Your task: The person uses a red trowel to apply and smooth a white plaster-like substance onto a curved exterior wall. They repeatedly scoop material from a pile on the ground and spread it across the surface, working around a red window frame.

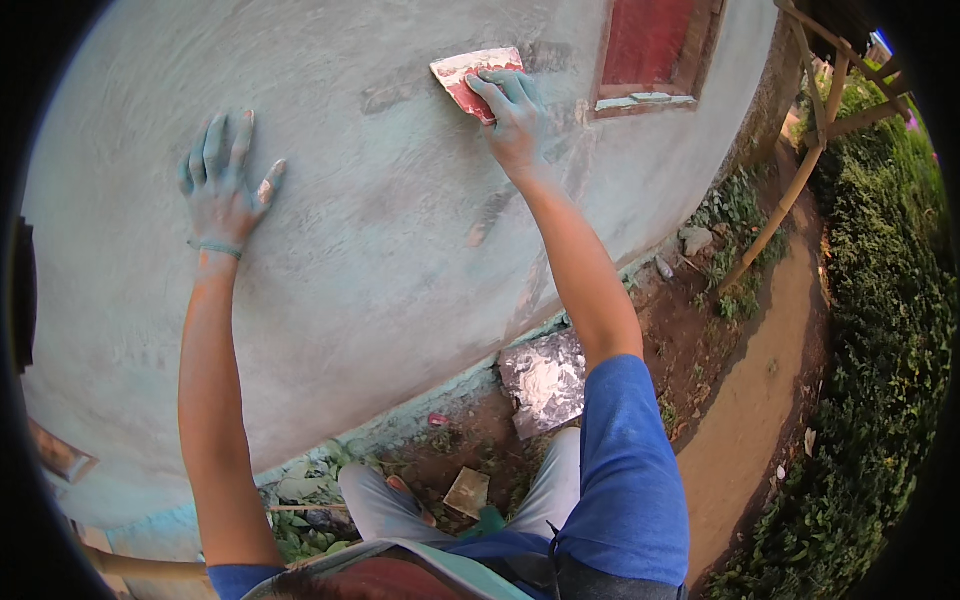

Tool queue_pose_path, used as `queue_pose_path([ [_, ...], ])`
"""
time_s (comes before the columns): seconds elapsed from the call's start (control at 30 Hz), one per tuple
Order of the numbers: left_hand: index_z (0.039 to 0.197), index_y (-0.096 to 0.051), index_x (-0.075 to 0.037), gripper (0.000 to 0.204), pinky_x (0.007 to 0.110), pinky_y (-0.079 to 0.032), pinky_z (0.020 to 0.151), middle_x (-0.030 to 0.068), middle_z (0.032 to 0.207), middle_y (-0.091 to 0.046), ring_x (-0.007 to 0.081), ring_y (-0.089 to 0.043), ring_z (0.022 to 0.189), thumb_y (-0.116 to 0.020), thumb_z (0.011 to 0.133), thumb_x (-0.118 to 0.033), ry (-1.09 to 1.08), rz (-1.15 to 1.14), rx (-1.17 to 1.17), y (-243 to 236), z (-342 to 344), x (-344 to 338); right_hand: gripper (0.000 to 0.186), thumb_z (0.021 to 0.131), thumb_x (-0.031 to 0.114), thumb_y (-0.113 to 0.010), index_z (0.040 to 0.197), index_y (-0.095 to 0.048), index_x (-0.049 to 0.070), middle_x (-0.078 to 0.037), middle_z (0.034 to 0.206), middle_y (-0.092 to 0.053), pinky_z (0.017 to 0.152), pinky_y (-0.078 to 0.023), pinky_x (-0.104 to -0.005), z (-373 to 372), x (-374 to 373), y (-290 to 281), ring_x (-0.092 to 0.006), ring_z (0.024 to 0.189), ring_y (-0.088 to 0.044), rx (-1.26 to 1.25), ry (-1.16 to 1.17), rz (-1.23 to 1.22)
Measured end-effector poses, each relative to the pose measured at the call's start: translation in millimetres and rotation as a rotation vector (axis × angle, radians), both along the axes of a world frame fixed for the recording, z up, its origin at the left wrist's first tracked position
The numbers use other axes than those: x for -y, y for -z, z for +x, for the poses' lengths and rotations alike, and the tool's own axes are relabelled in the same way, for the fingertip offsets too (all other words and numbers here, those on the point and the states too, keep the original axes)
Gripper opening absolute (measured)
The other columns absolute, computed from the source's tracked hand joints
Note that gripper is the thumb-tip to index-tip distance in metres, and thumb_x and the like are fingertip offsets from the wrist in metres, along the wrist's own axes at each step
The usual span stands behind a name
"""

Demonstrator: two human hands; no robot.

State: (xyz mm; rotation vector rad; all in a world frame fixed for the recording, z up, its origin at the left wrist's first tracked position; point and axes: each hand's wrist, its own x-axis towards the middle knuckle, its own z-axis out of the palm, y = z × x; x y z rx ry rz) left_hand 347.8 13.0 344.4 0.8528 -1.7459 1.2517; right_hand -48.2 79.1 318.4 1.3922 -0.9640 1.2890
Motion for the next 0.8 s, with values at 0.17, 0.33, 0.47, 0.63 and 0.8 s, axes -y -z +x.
queue_pose_path([
  [0.17, 0.156, -0.040, -0.032, 0.076, 0.042, -0.024, 0.118, 0.0021, 0.156, -0.039, 0.0208, -0.029, 0.147, -0.057, 0.092, -0.069, -0.024, -0.017, 0.016, -0.5, 2.3, 2.8, 0.037, 0.076, 0.001, -0.070, 0.109, -0.076, 0.016, -0.003, 0.106, -0.071, 0.086, -0.053, -0.0394, -13.3, -10.7, 32.1, -0.0279, 0.100, -0.065, 0.015, -0.045, 0.079],
  [0.33, 0.156, -0.041, -0.031, 0.076, 0.042, -0.024, 0.117, 0.0023, 0.155, -0.040, 0.0209, -0.031, 0.145, -0.056, 0.092, -0.069, -0.003, -0.021, -0.004, -1.1, 0.9, -1.6, 0.044, 0.076, -0.001, -0.070, 0.118, -0.070, 0.013, -0.008, 0.113, -0.068, 0.092, -0.051, -0.0417, -32.4, -8.7, 14.0, -0.0314, 0.108, -0.062, 0.107, -0.006, -0.074],
  [0.47, 0.156, -0.041, -0.031, 0.076, 0.042, -0.025, 0.116, 0.0026, 0.154, -0.041, 0.0212, -0.032, 0.144, -0.056, 0.092, -0.070, -0.006, -0.058, 0.022, 0.1, 2.9, 2.4, 0.063, 0.070, -0.003, -0.076, 0.129, -0.062, 0.015, -0.009, 0.126, -0.061, 0.098, -0.048, -0.0438, -28.5, 9.5, 6.1, -0.0332, 0.115, -0.058, 0.011, 0.029, -0.046],
  [0.63, 0.156, -0.041, -0.031, 0.077, 0.042, -0.025, 0.116, 0.0033, 0.154, -0.041, 0.0212, -0.032, 0.144, -0.056, 0.092, -0.070, -0.008, -0.069, 0.010, -1.5, 0.7, -0.7, 0.065, 0.071, -0.003, -0.074, 0.132, -0.061, 0.016, -0.011, 0.132, -0.055, 0.103, -0.046, -0.0466, -13.8, 38.9, 23.3, -0.0375, 0.121, -0.053, 0.002, 0.038, -0.011],
  [0.8, 0.156, -0.042, -0.030, 0.075, 0.041, -0.025, 0.115, 0.0035, 0.154, -0.041, 0.0215, -0.033, 0.143, -0.055, 0.093, -0.070, 0.008, -0.054, 0.017, -1.7, 0.6, -3.3, 0.061, 0.074, -0.003, -0.070, 0.131, -0.064, 0.018, -0.012, 0.130, -0.057, 0.101, -0.048, -0.0473, -12.7, 35.9, 43.8, -0.0381, 0.120, -0.053, 0.002, 0.080, 0.051],
])
